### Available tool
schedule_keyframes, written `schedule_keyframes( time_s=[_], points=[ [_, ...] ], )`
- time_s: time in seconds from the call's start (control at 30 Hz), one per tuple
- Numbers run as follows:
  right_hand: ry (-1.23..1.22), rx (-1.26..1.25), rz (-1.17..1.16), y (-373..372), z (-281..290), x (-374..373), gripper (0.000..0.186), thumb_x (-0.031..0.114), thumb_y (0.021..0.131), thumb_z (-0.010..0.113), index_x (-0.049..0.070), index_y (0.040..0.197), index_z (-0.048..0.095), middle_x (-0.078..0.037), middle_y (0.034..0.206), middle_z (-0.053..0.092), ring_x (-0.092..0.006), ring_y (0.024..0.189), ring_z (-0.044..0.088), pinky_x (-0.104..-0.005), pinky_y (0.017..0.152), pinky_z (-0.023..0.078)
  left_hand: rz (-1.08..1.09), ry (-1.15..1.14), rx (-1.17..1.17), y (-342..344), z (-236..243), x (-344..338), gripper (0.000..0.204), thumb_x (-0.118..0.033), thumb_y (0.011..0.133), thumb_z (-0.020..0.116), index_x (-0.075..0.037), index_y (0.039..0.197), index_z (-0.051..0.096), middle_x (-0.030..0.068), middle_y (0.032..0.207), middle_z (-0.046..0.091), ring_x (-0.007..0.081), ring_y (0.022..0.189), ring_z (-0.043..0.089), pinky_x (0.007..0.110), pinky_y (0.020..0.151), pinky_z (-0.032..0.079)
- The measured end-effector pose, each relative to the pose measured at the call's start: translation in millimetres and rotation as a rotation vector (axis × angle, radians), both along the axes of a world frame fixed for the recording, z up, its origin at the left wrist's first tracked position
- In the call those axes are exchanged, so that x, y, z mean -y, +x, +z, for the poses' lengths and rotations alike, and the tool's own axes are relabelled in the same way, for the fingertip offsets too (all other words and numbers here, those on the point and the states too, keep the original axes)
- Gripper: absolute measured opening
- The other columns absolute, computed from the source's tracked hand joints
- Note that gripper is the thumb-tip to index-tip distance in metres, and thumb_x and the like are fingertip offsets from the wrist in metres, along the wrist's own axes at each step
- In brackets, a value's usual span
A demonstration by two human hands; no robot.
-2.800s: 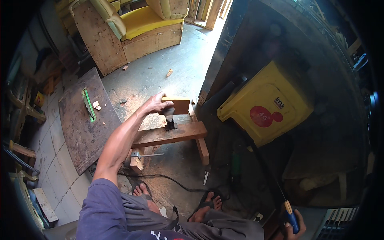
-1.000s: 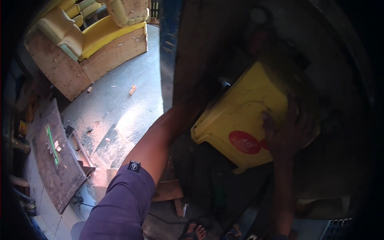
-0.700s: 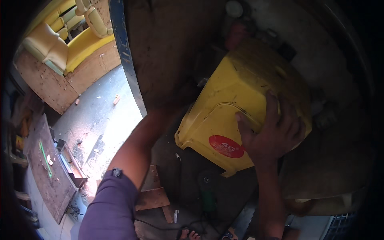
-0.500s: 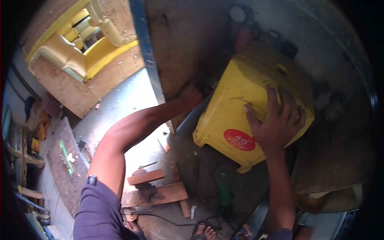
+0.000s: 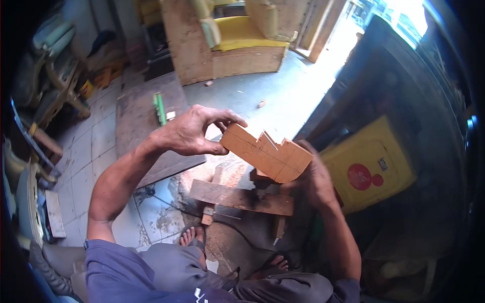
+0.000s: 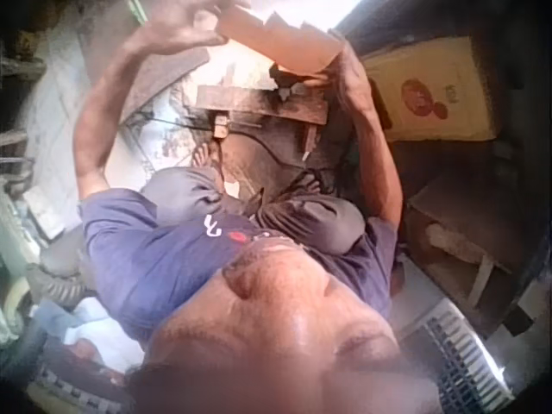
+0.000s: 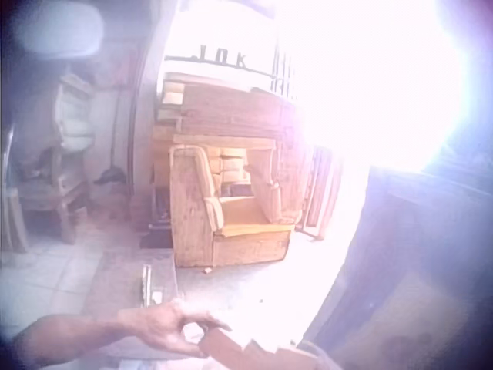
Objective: The person shapes wood components by using a table saw to make multiple notch cuts and then refine the edges with a hand saw and a manual file.
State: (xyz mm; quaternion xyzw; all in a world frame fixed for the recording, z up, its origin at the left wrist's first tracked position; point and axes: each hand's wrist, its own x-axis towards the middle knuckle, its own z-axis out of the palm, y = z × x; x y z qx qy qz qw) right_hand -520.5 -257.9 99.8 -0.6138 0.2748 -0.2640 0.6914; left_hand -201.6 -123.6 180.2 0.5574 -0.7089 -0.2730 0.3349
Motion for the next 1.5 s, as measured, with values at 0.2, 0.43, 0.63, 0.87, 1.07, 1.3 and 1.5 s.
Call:
schedule_keyframes(
  time_s=[0.2,0.43,0.63,0.87,1.07,1.3,1.5],
  points=[
    [0.36,-0.038,0.355,125,-6,-80,0.059,0.044,0.109,0.046,-0.003,0.145,0.043,-0.021,0.114,0.065,-0.0254,0.088,0.072,-0.0374,0.074,0.062,0.348,0.091,-0.655,75,-44,-134,0.074,-0.007,0.088,0.079,-0.011,0.154,0.046,0.0137,0.136,0.06,0.0218,0.115,0.063,0.036,0.103,0.052],
    [0.276,-0.319,0.701,191,-25,-148,0.056,0.027,0.103,0.066,0.003,0.148,0.043,-0.01,0.109,0.067,-0.016,0.088,0.07,-0.0336,0.078,0.058,0.689,-0.251,-1.171,78,-114,-187,0.076,-0.01,0.096,0.073,0.001,0.158,0.03,0.016,0.14,0.054,0.0189,0.128,0.054,0.033,0.106,0.049],
    [0.203,-0.413,0.669,226,-24,-152,0.051,0.032,0.103,0.066,0.002,0.142,0.052,-0.006,0.106,0.068,-0.0119,0.091,0.063,-0.0298,0.081,0.051,0.757,-0.442,-0.972,83,-102,-201,0.057,-0.008,0.091,0.079,-0.001,0.14,0.052,0.0111,0.124,0.065,0.0157,0.114,0.063,0.031,0.102,0.051],
    [0.264,-0.352,0.701,218,-46,-144,0.054,0.03,0.102,0.065,0.001,0.146,0.051,-0.007,0.111,0.068,-0.0152,0.096,0.065,-0.0313,0.081,0.053,0.826,-0.395,-0.932,65,-94,-197,0.049,-0.003,0.091,0.077,-0.003,0.135,0.057,0.0058,0.122,0.068,0.0132,0.113,0.064,0.032,0.102,0.052],
    [0.632,-0.106,0.487,215,-49,-137,0.062,0.009,0.094,0.052,-0.001,0.153,0.035,-0.018,0.138,0.053,-0.0273,0.104,0.069,-0.0391,0.08,0.062,0.419,-0.39,-0.948,49,-104,-218,0.048,0.012,0.075,0.076,-0.007,0.119,0.069,0.0187,0.139,0.06,0.0285,0.138,0.054,0.043,0.115,0.045],
    [0.665,0.056,0.295,205,-38,-120,0.05,0.018,0.102,0.056,0.002,0.148,0.043,-0.013,0.128,0.061,-0.0227,0.111,0.067,-0.0368,0.082,0.062,0.36,-0.084,-1.006,15,-117,-222,0.045,0.024,0.079,0.058,-0.011,0.097,0.079,0.0158,0.163,0.031,0.0367,0.155,0.028,0.047,0.122,0.037],
    [0.532,0.113,0.195,190,-40,-114,0.042,0.012,0.102,0.063,0.002,0.142,0.054,-0.008,0.12,0.064,-0.0139,0.103,0.064,-0.0297,0.083,0.056,0.337,-0.053,-1.165,2,-132,-205,0.05,0.005,0.084,0.065,-0.002,0.133,0.059,0.0191,0.161,0.03,0.0342,0.152,0.033,0.044,0.115,0.044]
  ],
)
